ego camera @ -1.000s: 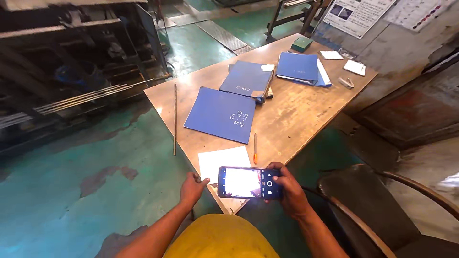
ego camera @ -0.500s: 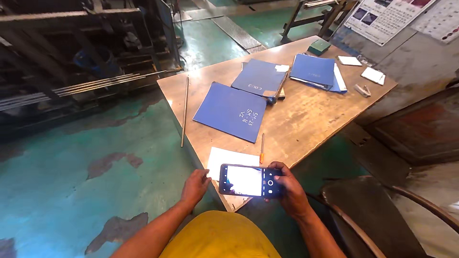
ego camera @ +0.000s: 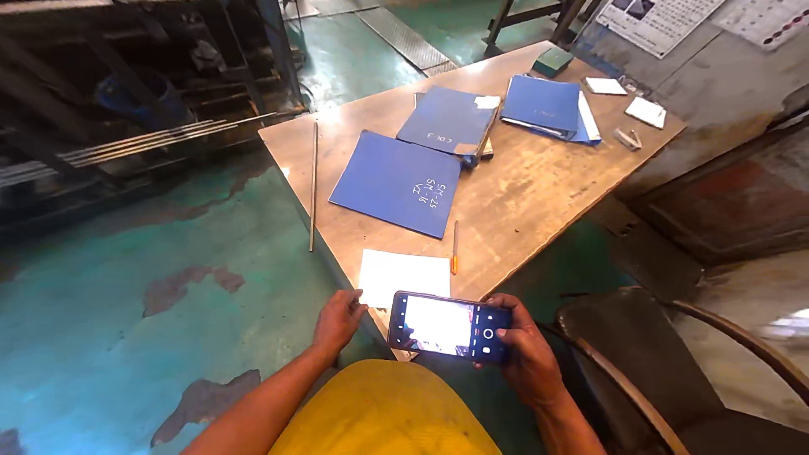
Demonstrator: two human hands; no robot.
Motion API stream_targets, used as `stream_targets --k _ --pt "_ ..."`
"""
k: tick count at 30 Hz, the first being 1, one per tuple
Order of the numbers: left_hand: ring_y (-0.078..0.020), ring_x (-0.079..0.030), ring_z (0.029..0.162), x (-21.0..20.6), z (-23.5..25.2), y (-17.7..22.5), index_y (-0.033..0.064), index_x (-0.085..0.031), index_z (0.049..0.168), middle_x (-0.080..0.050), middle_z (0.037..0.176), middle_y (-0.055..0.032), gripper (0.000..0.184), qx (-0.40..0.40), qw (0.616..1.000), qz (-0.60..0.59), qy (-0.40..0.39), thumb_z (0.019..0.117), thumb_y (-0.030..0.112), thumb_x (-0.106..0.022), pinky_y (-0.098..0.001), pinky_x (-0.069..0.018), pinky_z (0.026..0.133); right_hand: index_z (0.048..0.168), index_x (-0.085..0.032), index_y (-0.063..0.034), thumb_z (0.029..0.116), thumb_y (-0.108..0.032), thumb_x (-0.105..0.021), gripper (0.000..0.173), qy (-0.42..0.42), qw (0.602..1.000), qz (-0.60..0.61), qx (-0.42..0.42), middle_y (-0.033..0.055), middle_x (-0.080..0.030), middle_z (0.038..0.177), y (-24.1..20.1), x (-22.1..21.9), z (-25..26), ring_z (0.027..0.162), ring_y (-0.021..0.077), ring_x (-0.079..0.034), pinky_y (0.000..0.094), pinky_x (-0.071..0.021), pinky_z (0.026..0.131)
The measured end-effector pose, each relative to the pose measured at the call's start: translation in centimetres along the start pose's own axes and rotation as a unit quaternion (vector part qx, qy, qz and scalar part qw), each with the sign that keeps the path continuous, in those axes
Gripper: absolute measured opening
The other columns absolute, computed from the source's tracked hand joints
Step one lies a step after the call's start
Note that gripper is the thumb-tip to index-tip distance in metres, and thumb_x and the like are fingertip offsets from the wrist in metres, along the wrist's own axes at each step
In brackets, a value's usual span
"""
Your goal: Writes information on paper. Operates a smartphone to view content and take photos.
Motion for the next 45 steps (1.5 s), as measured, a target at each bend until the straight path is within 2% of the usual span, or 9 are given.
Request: stream_targets --k 11,27,45 --pt "-0.0208 -0.070 0.091 0.0 0.0 0.1 0.0029 -0.070 0.126 -0.069 0.113 -0.0137 0.032 -0.006 1.000 0.001 0.015 0.0967 0.017 -0.071 -0.0375 -0.0595 0.087 0.121 -0.057 -0.0148 0.0818 -0.005 -0.056 0.041 -0.004 1.000 -0.004 0.017 0.0136 -0.069 0.104 -1.0 -0.6 -0.6 0.073 0.0212 -0.072 0.0360 -0.0617 0.052" --pt "-0.0222 -0.071 0.093 0.1 0.1 0.0 0.0031 -0.069 0.126 -0.069 0.114 -0.0141 0.033 -0.006 1.000 0.000 0.003 0.0969 0.017 -0.071 -0.0397 -0.0594 0.088 0.121 -0.056 -0.0134 0.0820 -0.006 -0.055 0.040 0.007 1.000 -0.016 0.003 0.0138 -0.069 0.102 -0.7 -0.7 -0.4 0.071 0.0215 -0.072 0.0361 -0.0611 0.051" --pt "-0.0185 -0.070 0.091 0.0 0.3 -0.2 0.0043 -0.069 0.127 -0.069 0.113 -0.0116 0.034 -0.008 1.000 0.004 0.008 0.0967 0.020 -0.072 -0.0355 -0.0597 0.087 0.121 -0.056 -0.0115 0.0819 -0.004 -0.050 0.040 0.023 0.999 -0.034 -0.020 0.0147 -0.069 0.097 1.2 0.1 1.7 0.067 0.0218 -0.071 0.0353 -0.0601 0.050"
Point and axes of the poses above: each hand's wrist, its own z-axis towards the middle knuckle, its own x-axis out of the back of the hand, y = z × x, the point moved 6 cm from there along z, towards the middle knuckle
